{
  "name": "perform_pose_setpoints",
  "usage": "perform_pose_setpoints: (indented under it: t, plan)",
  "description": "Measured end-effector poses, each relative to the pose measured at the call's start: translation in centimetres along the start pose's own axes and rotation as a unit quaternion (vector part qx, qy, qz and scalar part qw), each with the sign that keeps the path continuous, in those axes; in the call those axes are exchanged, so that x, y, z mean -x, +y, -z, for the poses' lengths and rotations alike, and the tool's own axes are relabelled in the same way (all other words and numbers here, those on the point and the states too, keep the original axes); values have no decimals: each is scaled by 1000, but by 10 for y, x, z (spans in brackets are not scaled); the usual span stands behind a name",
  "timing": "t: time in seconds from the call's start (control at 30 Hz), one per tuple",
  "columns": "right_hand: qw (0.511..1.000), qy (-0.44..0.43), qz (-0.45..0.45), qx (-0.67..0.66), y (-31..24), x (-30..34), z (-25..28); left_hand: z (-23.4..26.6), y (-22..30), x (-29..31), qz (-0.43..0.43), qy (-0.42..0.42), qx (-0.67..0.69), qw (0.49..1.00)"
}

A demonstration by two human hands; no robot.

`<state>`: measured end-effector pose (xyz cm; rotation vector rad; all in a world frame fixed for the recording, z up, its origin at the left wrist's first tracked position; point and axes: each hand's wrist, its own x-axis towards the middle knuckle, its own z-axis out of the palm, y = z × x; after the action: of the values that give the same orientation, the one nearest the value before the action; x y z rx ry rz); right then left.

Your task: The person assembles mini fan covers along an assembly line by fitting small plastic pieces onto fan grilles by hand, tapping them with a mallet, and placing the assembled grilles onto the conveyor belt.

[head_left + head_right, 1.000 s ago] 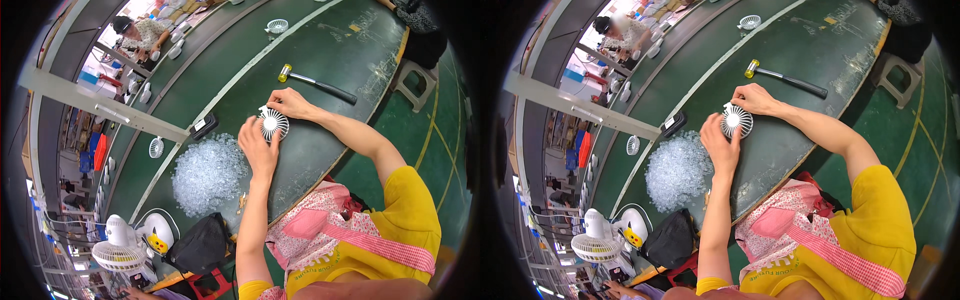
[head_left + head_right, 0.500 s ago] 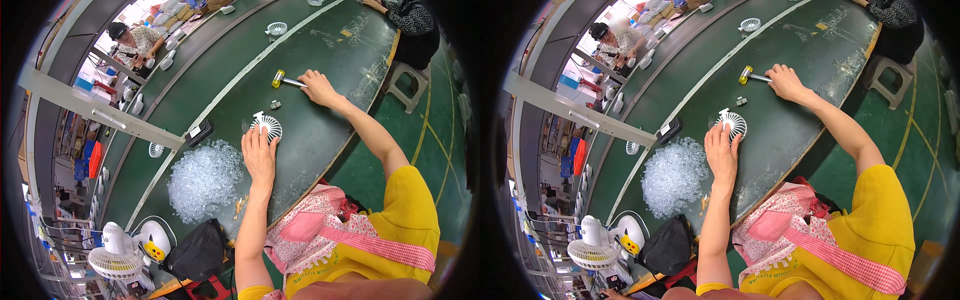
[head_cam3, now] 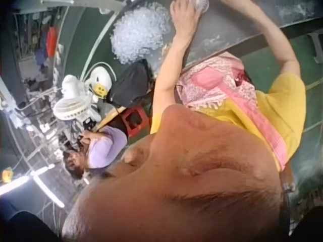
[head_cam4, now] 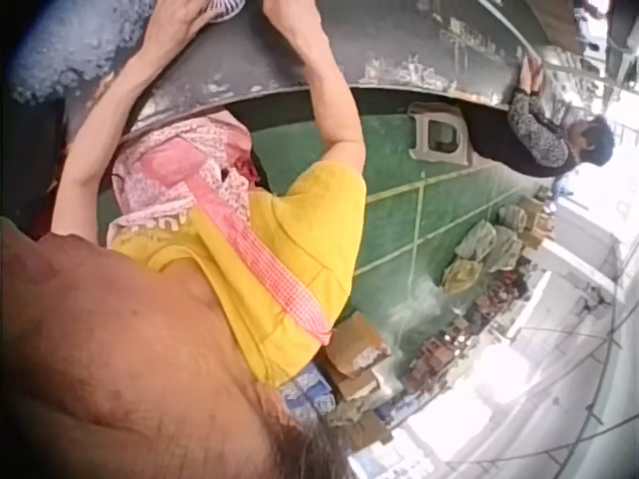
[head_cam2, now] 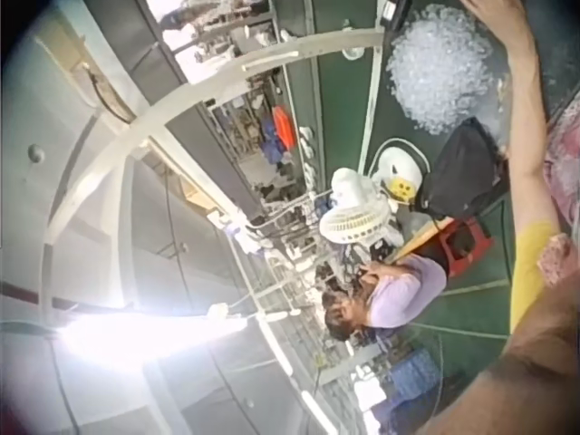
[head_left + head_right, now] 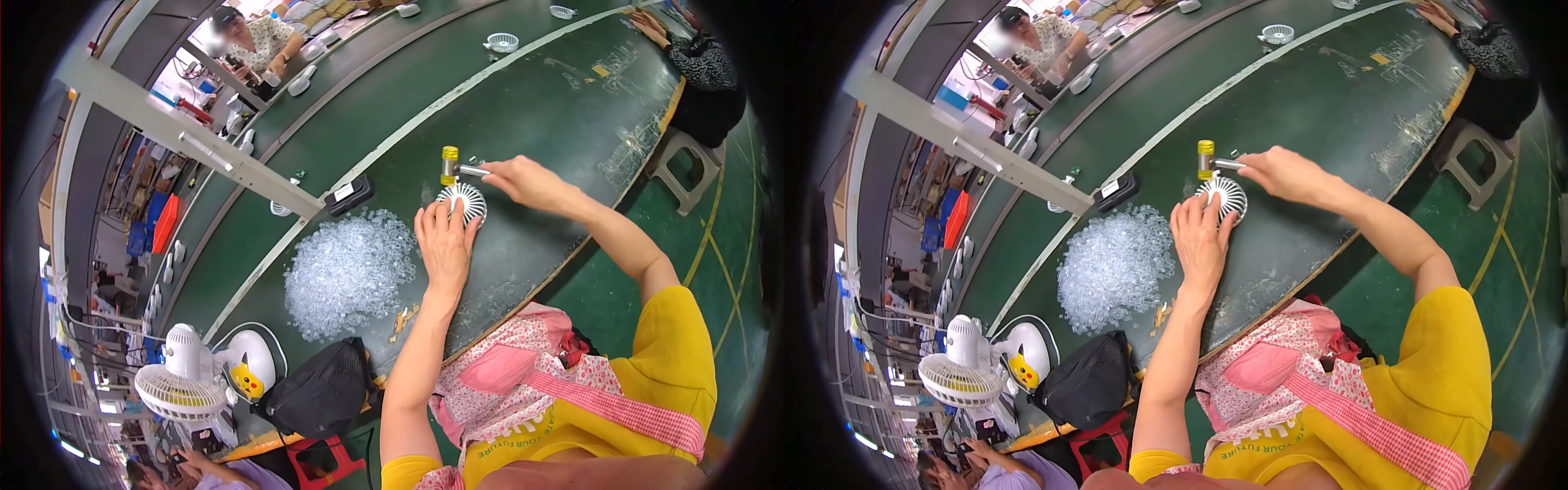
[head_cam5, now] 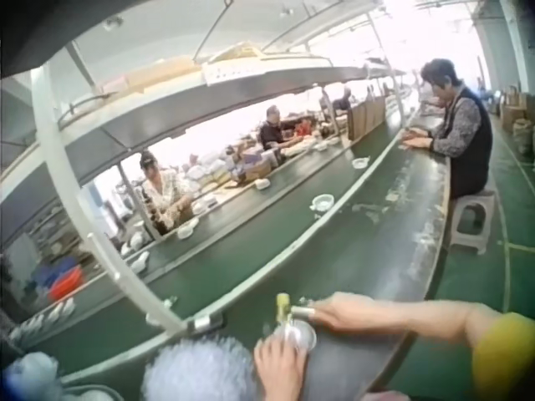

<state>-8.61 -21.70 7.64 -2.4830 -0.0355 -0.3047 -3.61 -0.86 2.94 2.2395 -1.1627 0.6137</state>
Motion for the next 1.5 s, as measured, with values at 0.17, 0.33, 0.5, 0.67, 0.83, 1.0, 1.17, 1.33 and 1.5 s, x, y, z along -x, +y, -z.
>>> perform_pose_setpoints:
  t: [0.17, 0.33, 0.5, 0.67, 0.83, 1.0, 1.17, 1.33, 1.5]
  plan:
    - [986, 119, 2, 114, 49, -17, -3, 10, -34, -9, 31, 69, -1, 997]
    - [983, 149, 71, 82, 40, -45, -11, 42, -74, -7, 131, 23, -11, 991]
    - [995, -79, 63, 6, 24, -65, -30, 55, -75, -4, 113, -106, 16, 988]
    - [994, -63, 19, -88, 30, -61, -46, 54, -68, -6, 108, -168, 19, 980]
    - [995, 19, 56, -81, 25, -52, -55, 44, -73, -3, 83, -104, -7, 991]
    - [967, 22, 26, -252, 9, -49, -64, 35, -77, -3, 94, -30, -9, 995]
    - [963, 11, 47, -265, 1, -43, -74, 31, -76, -5, 48, 59, -76, 994]
    - [959, 6, 42, -279, -4, -44, -76, 31, -78, -4, 111, 80, -47, 989]
    - [957, 5, 39, -288, -6, -43, -76, 31, -72, -9, 128, 128, 10, 983]
